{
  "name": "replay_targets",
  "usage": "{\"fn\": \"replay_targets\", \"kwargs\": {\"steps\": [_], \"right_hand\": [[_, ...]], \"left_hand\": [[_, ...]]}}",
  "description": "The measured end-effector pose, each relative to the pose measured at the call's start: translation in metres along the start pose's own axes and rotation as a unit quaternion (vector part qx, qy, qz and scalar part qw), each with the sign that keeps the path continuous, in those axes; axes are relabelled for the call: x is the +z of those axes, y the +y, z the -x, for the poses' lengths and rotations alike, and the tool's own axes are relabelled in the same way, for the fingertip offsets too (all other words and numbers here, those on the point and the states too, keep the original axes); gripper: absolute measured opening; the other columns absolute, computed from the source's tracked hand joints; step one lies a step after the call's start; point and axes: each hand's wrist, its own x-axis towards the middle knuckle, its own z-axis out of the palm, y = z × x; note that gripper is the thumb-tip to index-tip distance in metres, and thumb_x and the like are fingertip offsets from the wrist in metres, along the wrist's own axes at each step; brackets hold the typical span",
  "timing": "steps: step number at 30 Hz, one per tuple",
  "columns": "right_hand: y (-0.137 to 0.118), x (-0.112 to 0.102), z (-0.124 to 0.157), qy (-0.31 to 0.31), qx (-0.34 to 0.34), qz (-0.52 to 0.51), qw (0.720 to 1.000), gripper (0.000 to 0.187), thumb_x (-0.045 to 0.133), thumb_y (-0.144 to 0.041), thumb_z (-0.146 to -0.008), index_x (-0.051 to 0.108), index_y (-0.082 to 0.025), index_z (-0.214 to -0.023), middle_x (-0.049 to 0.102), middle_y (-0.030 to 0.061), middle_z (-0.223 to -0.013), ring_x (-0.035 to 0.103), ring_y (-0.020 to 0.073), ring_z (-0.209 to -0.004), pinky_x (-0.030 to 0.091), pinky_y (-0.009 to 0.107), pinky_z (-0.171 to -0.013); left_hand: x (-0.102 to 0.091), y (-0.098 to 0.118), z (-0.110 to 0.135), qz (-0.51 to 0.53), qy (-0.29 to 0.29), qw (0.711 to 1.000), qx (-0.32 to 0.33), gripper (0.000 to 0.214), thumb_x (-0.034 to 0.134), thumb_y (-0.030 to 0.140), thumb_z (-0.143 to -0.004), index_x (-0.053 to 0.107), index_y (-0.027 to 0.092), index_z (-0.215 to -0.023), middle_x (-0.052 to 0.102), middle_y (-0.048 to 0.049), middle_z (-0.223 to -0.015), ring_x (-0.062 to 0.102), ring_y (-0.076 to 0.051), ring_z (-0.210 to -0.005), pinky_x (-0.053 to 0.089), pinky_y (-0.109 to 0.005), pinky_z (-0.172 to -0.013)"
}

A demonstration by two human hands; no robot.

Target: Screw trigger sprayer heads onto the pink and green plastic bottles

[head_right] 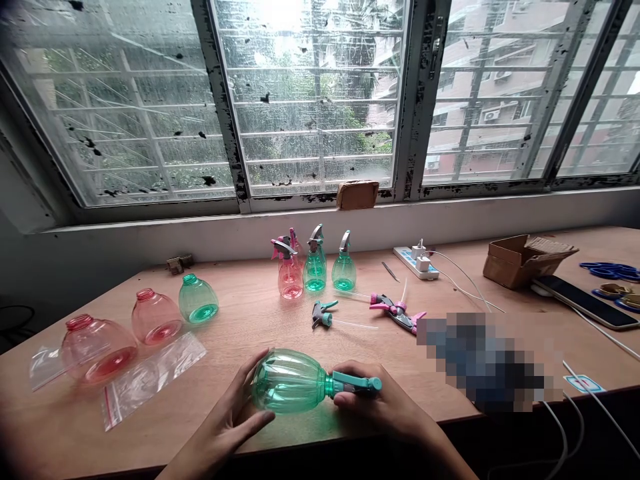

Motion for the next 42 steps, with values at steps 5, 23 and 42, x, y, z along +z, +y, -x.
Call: {"fn": "replay_targets", "kwargs": {"steps": [5, 23, 42], "right_hand": [[0.000, 0.000, 0.001, 0.000, 0.008, -0.006, 1.000, 0.045, 0.071, -0.058, -0.089, 0.075, -0.023, -0.117, 0.077, 0.0032, -0.101, 0.070, 0.0274, -0.094, 0.053, 0.032, -0.083], [-0.001, 0.000, 0.001, -0.009, -0.008, -0.022, 1.000, 0.042, 0.071, -0.053, -0.091, 0.074, -0.021, -0.119, 0.076, 0.0037, -0.102, 0.067, 0.0263, -0.095, 0.050, 0.031, -0.082], [0.002, 0.000, 0.000, 0.000, 0.000, -0.009, 1.000, 0.045, 0.070, -0.056, -0.091, 0.074, -0.022, -0.119, 0.076, 0.0040, -0.100, 0.067, 0.0266, -0.094, 0.049, 0.032, -0.082]], "left_hand": [[-0.001, 0.001, -0.001, 0.018, 0.047, 0.998, -0.026, 0.058, 0.057, 0.058, -0.101, 0.046, 0.031, -0.152, 0.043, -0.0070, -0.166, 0.031, -0.035, -0.157, 0.038, -0.047, -0.124], [0.000, -0.004, 0.000, 0.034, 0.023, 0.999, -0.001, 0.073, 0.066, 0.052, -0.098, 0.031, 0.041, -0.161, 0.024, -0.0026, -0.175, 0.026, -0.034, -0.159, 0.030, -0.048, -0.128], [-0.002, -0.005, 0.002, 0.034, -0.002, 0.999, 0.005, 0.074, 0.071, 0.049, -0.096, 0.032, 0.042, -0.158, 0.022, -0.0013, -0.175, 0.020, -0.033, -0.160, 0.025, -0.050, -0.130]]}}
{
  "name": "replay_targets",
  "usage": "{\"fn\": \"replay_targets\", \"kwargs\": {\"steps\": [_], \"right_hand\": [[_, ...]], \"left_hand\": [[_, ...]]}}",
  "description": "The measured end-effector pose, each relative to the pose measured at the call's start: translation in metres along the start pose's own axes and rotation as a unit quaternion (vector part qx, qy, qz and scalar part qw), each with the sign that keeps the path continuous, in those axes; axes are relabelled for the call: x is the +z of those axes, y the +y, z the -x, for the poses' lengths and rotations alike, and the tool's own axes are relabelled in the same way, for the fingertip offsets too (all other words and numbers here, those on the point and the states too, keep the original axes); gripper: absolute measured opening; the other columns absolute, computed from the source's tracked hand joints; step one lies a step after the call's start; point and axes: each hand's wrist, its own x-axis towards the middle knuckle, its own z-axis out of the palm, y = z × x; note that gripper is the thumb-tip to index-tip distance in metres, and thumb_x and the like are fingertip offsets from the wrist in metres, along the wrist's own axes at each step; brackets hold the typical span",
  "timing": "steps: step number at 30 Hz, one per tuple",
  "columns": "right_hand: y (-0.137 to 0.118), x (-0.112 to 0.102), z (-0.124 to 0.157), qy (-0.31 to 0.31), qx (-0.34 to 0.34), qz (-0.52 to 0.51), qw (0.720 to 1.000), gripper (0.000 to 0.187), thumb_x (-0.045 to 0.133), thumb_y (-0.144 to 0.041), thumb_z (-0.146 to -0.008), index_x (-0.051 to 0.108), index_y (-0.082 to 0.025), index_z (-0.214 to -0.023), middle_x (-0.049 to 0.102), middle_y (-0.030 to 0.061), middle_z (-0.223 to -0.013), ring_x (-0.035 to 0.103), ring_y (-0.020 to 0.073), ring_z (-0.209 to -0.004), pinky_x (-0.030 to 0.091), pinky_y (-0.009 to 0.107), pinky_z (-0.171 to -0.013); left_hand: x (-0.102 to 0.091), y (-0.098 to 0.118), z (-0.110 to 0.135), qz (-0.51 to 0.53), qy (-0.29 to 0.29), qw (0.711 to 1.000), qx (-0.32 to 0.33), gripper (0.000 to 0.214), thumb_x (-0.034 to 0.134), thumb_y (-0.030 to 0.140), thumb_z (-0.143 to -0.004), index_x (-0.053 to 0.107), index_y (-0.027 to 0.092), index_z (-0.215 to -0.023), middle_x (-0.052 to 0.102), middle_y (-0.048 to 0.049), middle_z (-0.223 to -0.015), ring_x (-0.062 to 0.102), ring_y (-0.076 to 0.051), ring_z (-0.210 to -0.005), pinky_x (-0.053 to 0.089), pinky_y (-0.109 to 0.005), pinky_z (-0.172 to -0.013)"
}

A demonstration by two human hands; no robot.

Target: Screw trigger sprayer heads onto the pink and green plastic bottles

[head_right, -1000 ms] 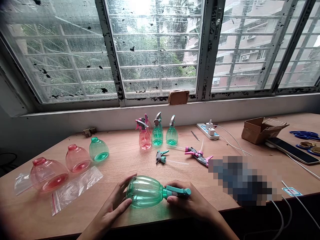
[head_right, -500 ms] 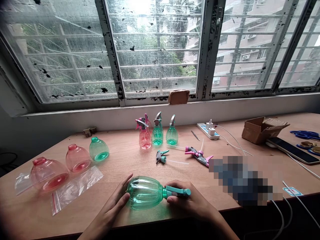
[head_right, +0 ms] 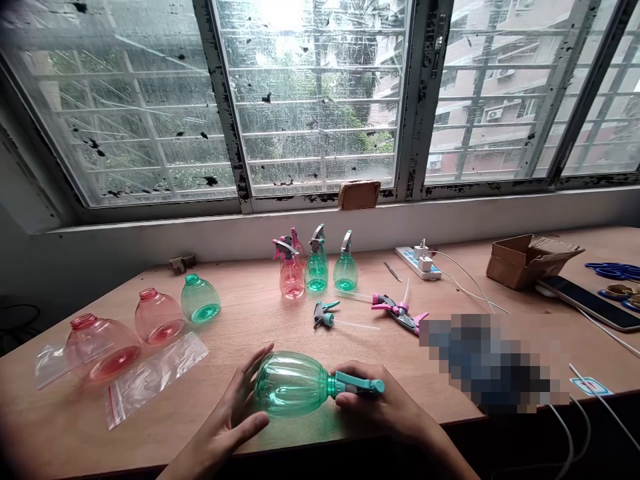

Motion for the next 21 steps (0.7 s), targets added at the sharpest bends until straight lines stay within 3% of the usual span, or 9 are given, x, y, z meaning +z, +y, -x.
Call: {"fn": "replay_targets", "kwargs": {"steps": [4, 7, 12, 15, 18, 21], "right_hand": [[0.0014, 0.0001, 0.0000, 0.000, -0.006, 0.002, 1.000, 0.044, 0.070, -0.057, -0.090, 0.075, -0.022, -0.117, 0.076, 0.0041, -0.100, 0.068, 0.0269, -0.095, 0.050, 0.032, -0.082], [0.0025, 0.0002, -0.0008, 0.000, -0.015, -0.007, 1.000, 0.043, 0.071, -0.056, -0.090, 0.075, -0.022, -0.117, 0.077, 0.0041, -0.102, 0.068, 0.0267, -0.096, 0.051, 0.031, -0.083], [0.0060, 0.0007, -0.0014, 0.015, 0.003, 0.002, 1.000, 0.046, 0.071, -0.059, -0.089, 0.075, -0.022, -0.117, 0.075, 0.0039, -0.098, 0.067, 0.0263, -0.092, 0.050, 0.031, -0.080], [0.0062, 0.0009, -0.0009, 0.012, 0.010, 0.004, 1.000, 0.048, 0.071, -0.060, -0.088, 0.075, -0.022, -0.115, 0.074, 0.0040, -0.097, 0.066, 0.0260, -0.091, 0.050, 0.031, -0.079], [0.0041, 0.0007, -0.0006, 0.008, 0.006, 0.000, 1.000, 0.047, 0.070, -0.060, -0.088, 0.075, -0.021, -0.115, 0.073, 0.0042, -0.097, 0.066, 0.0258, -0.091, 0.049, 0.031, -0.079], [0.0019, 0.0004, -0.0005, 0.006, 0.004, -0.002, 1.000, 0.047, 0.070, -0.059, -0.089, 0.075, -0.021, -0.115, 0.073, 0.0042, -0.097, 0.065, 0.0258, -0.091, 0.049, 0.031, -0.079]], "left_hand": [[0.0006, -0.0008, -0.0032, 0.022, 0.057, 0.998, -0.026, 0.062, 0.060, 0.059, -0.099, 0.044, 0.033, -0.153, 0.039, -0.0080, -0.168, 0.027, -0.037, -0.158, 0.034, -0.052, -0.126], [0.0010, 0.0001, -0.0041, 0.028, 0.064, 0.997, -0.030, 0.059, 0.062, 0.058, -0.099, 0.048, 0.031, -0.149, 0.046, -0.0086, -0.163, 0.029, -0.038, -0.157, 0.037, -0.052, -0.124], [-0.0017, -0.0036, -0.0047, 0.017, -0.002, 1.000, 0.020, 0.060, 0.067, 0.049, -0.099, 0.043, 0.038, -0.153, 0.031, -0.0048, -0.170, 0.035, -0.036, -0.154, 0.037, -0.049, -0.124], [-0.0020, -0.0057, -0.0040, -0.014, -0.002, 0.999, 0.049, 0.062, 0.070, 0.045, -0.098, 0.043, 0.041, -0.153, 0.024, -0.0022, -0.173, 0.032, -0.035, -0.155, 0.032, -0.048, -0.127], [-0.0006, -0.0035, -0.0027, -0.021, 0.001, 0.999, 0.029, 0.068, 0.071, 0.044, -0.097, 0.038, 0.041, -0.156, 0.020, -0.0021, -0.174, 0.029, -0.035, -0.156, 0.031, -0.049, -0.128], [0.0010, 0.0007, -0.0028, 0.002, 0.017, 1.000, -0.009, 0.068, 0.067, 0.050, -0.098, 0.036, 0.037, -0.158, 0.026, -0.0044, -0.173, 0.031, -0.035, -0.156, 0.033, -0.050, -0.127]]}}
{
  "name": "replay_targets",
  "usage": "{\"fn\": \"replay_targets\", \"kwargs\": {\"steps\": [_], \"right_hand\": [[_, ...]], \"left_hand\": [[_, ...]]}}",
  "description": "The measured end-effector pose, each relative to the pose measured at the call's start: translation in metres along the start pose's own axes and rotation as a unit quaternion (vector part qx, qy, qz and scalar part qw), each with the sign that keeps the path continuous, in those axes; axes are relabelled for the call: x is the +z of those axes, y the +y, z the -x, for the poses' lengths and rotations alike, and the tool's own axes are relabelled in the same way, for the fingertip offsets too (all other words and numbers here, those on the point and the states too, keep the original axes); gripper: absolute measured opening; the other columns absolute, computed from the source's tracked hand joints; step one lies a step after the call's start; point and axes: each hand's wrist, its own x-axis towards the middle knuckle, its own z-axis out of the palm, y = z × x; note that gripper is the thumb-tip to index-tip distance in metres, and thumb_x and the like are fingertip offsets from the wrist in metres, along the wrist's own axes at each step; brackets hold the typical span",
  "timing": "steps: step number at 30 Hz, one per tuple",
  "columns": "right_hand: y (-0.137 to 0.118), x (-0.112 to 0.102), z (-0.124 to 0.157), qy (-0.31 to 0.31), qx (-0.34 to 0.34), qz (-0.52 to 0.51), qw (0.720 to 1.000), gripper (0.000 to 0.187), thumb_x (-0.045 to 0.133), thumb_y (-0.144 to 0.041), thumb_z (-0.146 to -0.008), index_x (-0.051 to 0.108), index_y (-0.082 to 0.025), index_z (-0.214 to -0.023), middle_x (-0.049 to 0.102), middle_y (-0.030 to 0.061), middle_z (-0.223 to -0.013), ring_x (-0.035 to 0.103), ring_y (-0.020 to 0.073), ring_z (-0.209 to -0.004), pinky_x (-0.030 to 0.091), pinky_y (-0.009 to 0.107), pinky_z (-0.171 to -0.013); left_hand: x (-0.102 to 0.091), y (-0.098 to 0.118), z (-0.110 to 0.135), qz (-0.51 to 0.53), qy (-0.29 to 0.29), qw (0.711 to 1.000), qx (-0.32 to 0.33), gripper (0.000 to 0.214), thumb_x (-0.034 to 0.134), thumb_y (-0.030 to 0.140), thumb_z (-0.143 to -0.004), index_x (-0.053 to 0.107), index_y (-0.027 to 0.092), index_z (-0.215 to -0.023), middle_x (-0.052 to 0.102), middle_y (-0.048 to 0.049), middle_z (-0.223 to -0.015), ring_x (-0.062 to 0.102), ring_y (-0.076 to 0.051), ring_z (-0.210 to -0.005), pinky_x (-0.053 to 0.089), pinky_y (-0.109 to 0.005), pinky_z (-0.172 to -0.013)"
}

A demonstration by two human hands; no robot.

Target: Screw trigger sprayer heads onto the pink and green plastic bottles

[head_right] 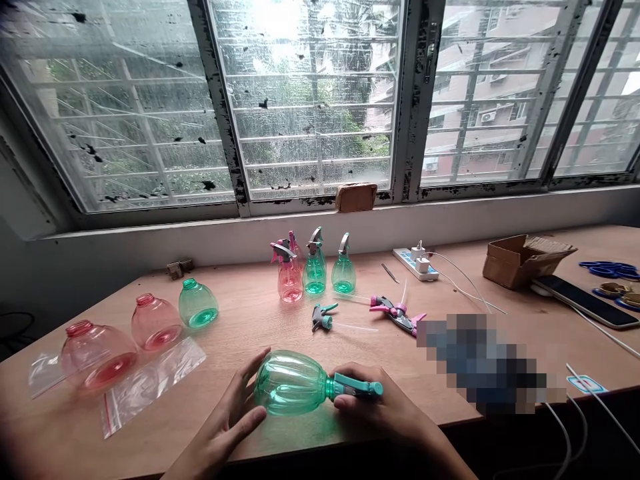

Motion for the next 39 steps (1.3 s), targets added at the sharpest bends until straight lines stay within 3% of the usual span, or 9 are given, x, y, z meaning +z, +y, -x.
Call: {"fn": "replay_targets", "kwargs": {"steps": [4, 13, 17, 21, 26, 32, 39], "right_hand": [[-0.002, 0.000, -0.001, 0.001, 0.006, -0.003, 1.000, 0.046, 0.071, -0.058, -0.088, 0.073, -0.021, -0.116, 0.072, 0.0031, -0.096, 0.064, 0.0244, -0.089, 0.048, 0.031, -0.079], [0.002, 0.006, -0.001, -0.024, 0.032, -0.132, 0.990, 0.048, 0.072, -0.066, -0.085, 0.061, -0.020, -0.097, 0.061, -0.0020, -0.075, 0.050, 0.0134, -0.063, 0.042, 0.026, -0.061], [0.003, 0.006, -0.001, -0.019, 0.029, -0.127, 0.991, 0.048, 0.072, -0.065, -0.085, 0.061, -0.019, -0.096, 0.063, -0.0009, -0.077, 0.053, 0.0147, -0.066, 0.043, 0.028, -0.065], [0.001, 0.004, 0.000, -0.022, 0.037, -0.111, 0.993, 0.049, 0.071, -0.067, -0.085, 0.062, -0.020, -0.096, 0.066, -0.0004, -0.078, 0.056, 0.0162, -0.068, 0.045, 0.029, -0.067], [0.000, 0.004, 0.001, -0.017, 0.035, -0.113, 0.993, 0.047, 0.072, -0.064, -0.086, 0.064, -0.020, -0.097, 0.066, -0.0002, -0.079, 0.056, 0.0154, -0.068, 0.044, 0.027, -0.063], [0.003, 0.005, 0.000, -0.019, 0.040, -0.123, 0.991, 0.046, 0.074, -0.063, -0.085, 0.063, -0.020, -0.098, 0.065, -0.0006, -0.079, 0.055, 0.0156, -0.068, 0.044, 0.027, -0.064], [0.002, 0.005, 0.000, -0.022, 0.045, -0.133, 0.990, 0.043, 0.077, -0.059, -0.083, 0.064, -0.021, -0.095, 0.065, -0.0008, -0.081, 0.059, 0.0175, -0.070, 0.044, 0.028, -0.065]], "left_hand": [[0.001, 0.003, -0.002, 0.020, 0.019, 0.999, -0.024, 0.062, 0.060, 0.057, -0.100, 0.042, 0.032, -0.154, 0.038, -0.0061, -0.168, 0.029, -0.035, -0.157, 0.037, -0.047, -0.124], [0.001, 0.003, -0.001, 0.000, -0.025, 1.000, 0.018, 0.068, 0.071, 0.041, -0.097, 0.037, 0.038, -0.156, 0.034, -0.0061, -0.169, 0.041, -0.034, -0.151, 0.038, -0.046, -0.124], [0.003, 0.006, -0.001, 0.015, 0.002, 1.000, 0.021, 0.052, 0.067, 0.046, -0.099, 0.050, 0.036, -0.147, 0.036, -0.0052, -0.167, 0.050, -0.034, -0.143, 0.047, -0.043, -0.117], [0.005, 0.011, -0.001, 0.004, 0.060, 0.997, 0.043, 0.040, 0.062, 0.052, -0.100, 0.064, 0.029, -0.133, 0.046, -0.0065, -0.159, 0.047, -0.036, -0.143, 0.051, -0.037, -0.110], [0.002, 0.010, -0.001, -0.020, 0.054, 0.998, -0.004, 0.048, 0.059, 0.057, -0.101, 0.059, 0.030, -0.141, 0.055, -0.0070, -0.153, 0.048, -0.038, -0.143, 0.051, -0.041, -0.110], [-0.001, 0.003, -0.001, -0.002, 0.014, 1.000, -0.009, 0.050, 0.065, 0.052, -0.099, 0.054, 0.032, -0.144, 0.050, -0.0070, -0.158, 0.058, -0.033, -0.134, 0.048, -0.042, -0.114], [0.006, 0.011, 0.000, 0.051, 0.041, 0.998, -0.015, 0.034, 0.067, 0.054, -0.097, 0.060, 0.028, -0.119, 0.049, -0.0080, -0.161, 0.055, -0.036, -0.140, 0.046, -0.048, -0.114]]}}
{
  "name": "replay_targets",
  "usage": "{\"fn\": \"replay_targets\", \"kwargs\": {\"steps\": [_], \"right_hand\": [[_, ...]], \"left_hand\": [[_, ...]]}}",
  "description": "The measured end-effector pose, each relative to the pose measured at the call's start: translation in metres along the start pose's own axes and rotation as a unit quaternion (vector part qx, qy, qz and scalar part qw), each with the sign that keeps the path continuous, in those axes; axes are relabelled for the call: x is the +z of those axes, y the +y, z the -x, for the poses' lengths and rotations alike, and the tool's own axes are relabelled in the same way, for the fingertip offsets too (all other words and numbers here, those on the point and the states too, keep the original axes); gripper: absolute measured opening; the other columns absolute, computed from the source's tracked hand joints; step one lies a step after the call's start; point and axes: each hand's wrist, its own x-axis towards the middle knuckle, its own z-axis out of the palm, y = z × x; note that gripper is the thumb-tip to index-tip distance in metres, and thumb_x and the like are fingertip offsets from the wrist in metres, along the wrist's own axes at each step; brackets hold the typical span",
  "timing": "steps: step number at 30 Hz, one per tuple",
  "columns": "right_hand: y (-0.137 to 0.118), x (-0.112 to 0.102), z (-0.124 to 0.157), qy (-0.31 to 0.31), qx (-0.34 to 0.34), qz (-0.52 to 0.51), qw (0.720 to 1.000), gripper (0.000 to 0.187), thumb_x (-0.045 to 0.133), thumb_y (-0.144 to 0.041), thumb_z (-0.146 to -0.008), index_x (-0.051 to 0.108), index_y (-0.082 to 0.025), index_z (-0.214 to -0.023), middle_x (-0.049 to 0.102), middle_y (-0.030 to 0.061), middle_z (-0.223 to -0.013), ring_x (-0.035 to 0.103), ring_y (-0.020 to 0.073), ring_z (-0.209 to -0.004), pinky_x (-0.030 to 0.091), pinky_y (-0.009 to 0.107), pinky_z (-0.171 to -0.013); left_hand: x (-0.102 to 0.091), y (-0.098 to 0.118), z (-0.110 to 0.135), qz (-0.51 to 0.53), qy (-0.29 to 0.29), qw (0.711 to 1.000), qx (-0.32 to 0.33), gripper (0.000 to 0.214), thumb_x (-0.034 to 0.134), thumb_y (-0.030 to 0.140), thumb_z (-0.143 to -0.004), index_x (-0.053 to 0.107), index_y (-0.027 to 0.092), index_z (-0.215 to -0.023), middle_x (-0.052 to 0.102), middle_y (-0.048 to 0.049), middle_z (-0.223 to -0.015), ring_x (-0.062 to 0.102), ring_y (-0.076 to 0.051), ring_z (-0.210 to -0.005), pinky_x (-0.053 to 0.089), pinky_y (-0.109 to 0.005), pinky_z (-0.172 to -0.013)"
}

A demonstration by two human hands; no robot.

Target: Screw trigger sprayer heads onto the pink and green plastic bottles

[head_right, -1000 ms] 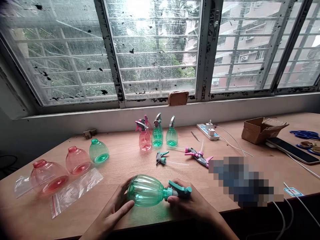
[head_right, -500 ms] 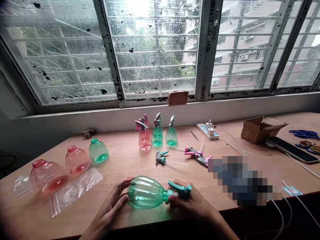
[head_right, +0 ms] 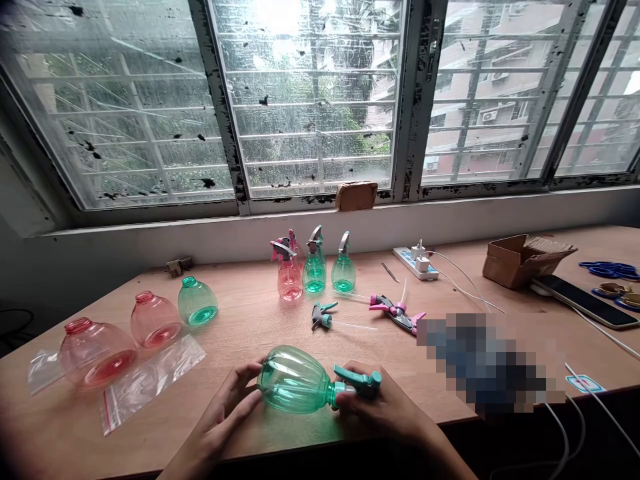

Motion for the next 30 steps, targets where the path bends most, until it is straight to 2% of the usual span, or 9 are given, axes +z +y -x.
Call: {"fn": "replay_targets", "kwargs": {"steps": [5, 8, 11, 14, 17, 20, 24, 27, 30], "right_hand": [[0.001, 0.000, 0.000, 0.007, 0.009, 0.007, 1.000, 0.043, 0.076, -0.061, -0.083, 0.065, -0.020, -0.096, 0.067, 0.0007, -0.084, 0.063, 0.0196, -0.075, 0.046, 0.029, -0.067], [0.002, 0.000, 0.001, 0.013, 0.011, 0.015, 1.000, 0.045, 0.076, -0.062, -0.082, 0.066, -0.020, -0.096, 0.067, 0.0011, -0.082, 0.063, 0.0202, -0.074, 0.047, 0.030, -0.067], [0.003, -0.001, 0.001, 0.012, 0.006, 0.021, 1.000, 0.044, 0.076, -0.061, -0.083, 0.067, -0.020, -0.097, 0.068, 0.0016, -0.084, 0.063, 0.0204, -0.075, 0.046, 0.030, -0.068], [0.002, -0.002, 0.000, 0.015, -0.003, 0.043, 0.999, 0.044, 0.076, -0.059, -0.083, 0.069, -0.019, -0.098, 0.069, 0.0012, -0.081, 0.062, 0.0200, -0.072, 0.045, 0.030, -0.066], [-0.001, -0.003, -0.001, 0.026, -0.021, 0.079, 0.996, 0.041, 0.078, -0.055, -0.082, 0.072, -0.019, -0.101, 0.074, 0.0030, -0.089, 0.066, 0.0231, -0.082, 0.048, 0.031, -0.072], [-0.001, -0.003, -0.001, 0.027, -0.038, 0.105, 0.993, 0.038, 0.079, -0.051, -0.083, 0.073, -0.020, -0.104, 0.076, 0.0049, -0.100, 0.067, 0.0260, -0.094, 0.050, 0.033, -0.081], [0.001, -0.004, -0.001, 0.019, -0.045, 0.103, 0.994, 0.037, 0.076, -0.052, -0.087, 0.072, -0.020, -0.106, 0.077, 0.0057, -0.100, 0.069, 0.0263, -0.094, 0.051, 0.034, -0.081], [0.001, -0.004, -0.002, 0.016, -0.046, 0.099, 0.994, 0.038, 0.074, -0.052, -0.088, 0.071, -0.019, -0.107, 0.078, 0.0061, -0.099, 0.070, 0.0258, -0.092, 0.051, 0.033, -0.079], [0.000, -0.004, -0.003, 0.019, -0.047, 0.112, 0.992, 0.040, 0.073, -0.054, -0.089, 0.071, -0.019, -0.107, 0.078, 0.0064, -0.098, 0.069, 0.0254, -0.090, 0.050, 0.033, -0.077]], "left_hand": [[0.000, 0.004, 0.000, -0.011, 0.012, 1.000, -0.003, 0.034, 0.063, 0.060, -0.097, 0.057, 0.027, -0.102, 0.044, -0.0094, -0.166, 0.036, -0.036, -0.154, 0.028, -0.055, -0.125], [-0.004, 0.005, -0.001, -0.050, -0.013, 0.999, -0.014, 0.039, 0.059, 0.063, -0.097, 0.060, 0.025, -0.094, 0.047, -0.0109, -0.163, 0.027, -0.037, -0.158, 0.020, -0.056, -0.128], [-0.004, 0.008, -0.001, -0.069, -0.033, 0.997, -0.025, 0.042, 0.058, 0.065, -0.097, 0.064, 0.023, -0.094, 0.050, -0.0106, -0.161, 0.031, -0.038, -0.156, 0.021, -0.054, -0.128], [-0.002, 0.011, 0.000, -0.061, -0.018, 0.998, -0.023, 0.040, 0.059, 0.063, -0.097, 0.063, 0.023, -0.091, 0.058, -0.0089, -0.153, 0.038, -0.038, -0.151, 0.026, -0.053, -0.127], [-0.001, 0.011, 0.000, -0.045, -0.014, 0.999, -0.021, 0.041, 0.060, 0.064, -0.097, 0.059, 0.024, -0.087, 0.062, -0.0085, -0.149, 0.042, -0.039, -0.148, 0.029, -0.052, -0.124], [-0.003, 0.008, 0.000, -0.044, -0.020, 0.999, -0.019, 0.042, 0.057, 0.064, -0.098, 0.059, 0.023, -0.089, 0.056, -0.0107, -0.155, 0.039, -0.039, -0.150, 0.026, -0.054, -0.125], [-0.007, 0.002, -0.001, -0.031, -0.032, 0.999, -0.008, 0.037, 0.063, 0.061, -0.097, 0.057, 0.024, -0.093, 0.052, -0.0128, -0.159, 0.035, -0.041, -0.153, 0.027, -0.059, -0.123], [-0.008, -0.003, 0.000, 0.017, -0.037, 0.999, 0.008, 0.030, 0.069, 0.052, -0.096, 0.056, 0.026, -0.105, 0.047, -0.0126, -0.163, 0.036, -0.039, -0.154, 0.031, -0.059, -0.122], [-0.007, -0.007, 0.001, 0.045, -0.054, 0.997, 0.032, 0.040, 0.072, 0.048, -0.096, 0.054, 0.031, -0.127, 0.041, -0.0121, -0.166, 0.034, -0.037, -0.155, 0.034, -0.056, -0.122]]}}
